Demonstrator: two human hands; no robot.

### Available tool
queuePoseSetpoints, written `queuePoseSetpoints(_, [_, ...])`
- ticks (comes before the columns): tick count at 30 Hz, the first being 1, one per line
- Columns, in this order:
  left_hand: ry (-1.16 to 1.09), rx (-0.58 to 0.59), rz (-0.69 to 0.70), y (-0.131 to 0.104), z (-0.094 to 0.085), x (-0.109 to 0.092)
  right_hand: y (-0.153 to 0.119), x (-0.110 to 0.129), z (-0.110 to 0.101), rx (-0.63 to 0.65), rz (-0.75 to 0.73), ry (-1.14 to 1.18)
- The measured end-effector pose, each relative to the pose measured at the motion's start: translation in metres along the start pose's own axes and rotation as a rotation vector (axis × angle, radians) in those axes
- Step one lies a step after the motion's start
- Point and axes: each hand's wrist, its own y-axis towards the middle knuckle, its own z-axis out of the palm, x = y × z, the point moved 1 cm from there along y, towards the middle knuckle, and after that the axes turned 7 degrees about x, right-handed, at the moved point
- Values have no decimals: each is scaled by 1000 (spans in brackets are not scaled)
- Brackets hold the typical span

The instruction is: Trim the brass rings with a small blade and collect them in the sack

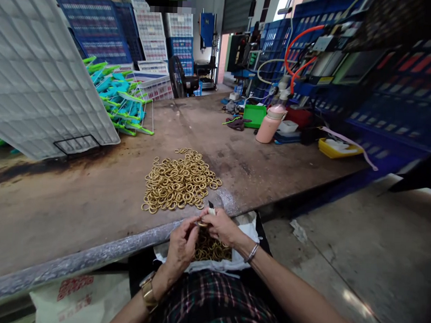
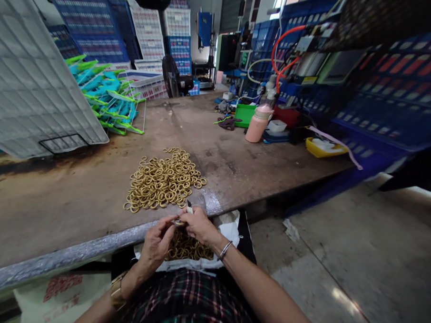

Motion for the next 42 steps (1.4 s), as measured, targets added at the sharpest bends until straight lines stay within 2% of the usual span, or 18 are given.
queuePoseSetpoints(4, [73,-8,101,-2,-4,4,1,-1,3,56,46,3])
queuePoseSetpoints(8, [188,-20,133,-4,-7,3,3,-6,5,-2,20,-126])
queuePoseSetpoints(14, [194,-57,107,-5,-8,0,0,-7,5,-95,-253,-564])
queuePoseSetpoints(16, [149,-49,58,-6,-7,-1,1,-8,6,-108,-261,-604])
queuePoseSetpoints(18, [34,-16,-46,-6,-6,-3,2,-9,7,-98,-250,-591])
queuePoseSetpoints(21, [-200,97,-236,-7,-5,-7,2,-9,9,-68,-249,-566])
queuePoseSetpoints(24, [-368,187,-336,-9,-6,-11,0,-7,11,-41,-245,-563])
queuePoseSetpoints(32, [-512,206,-338,-15,-6,-10,-4,-3,13,31,-231,-557])
queuePoseSetpoints(35, [-514,192,-336,-15,-6,-12,-5,-1,11,-14,-198,-572])
queuePoseSetpoints(38, [-479,172,-312,-14,-7,-15,-7,-2,9,-120,-242,-733])
queuePoseSetpoints(42, [-427,141,-286,-12,-8,-17,-10,-8,8,-59,-339,-1053])
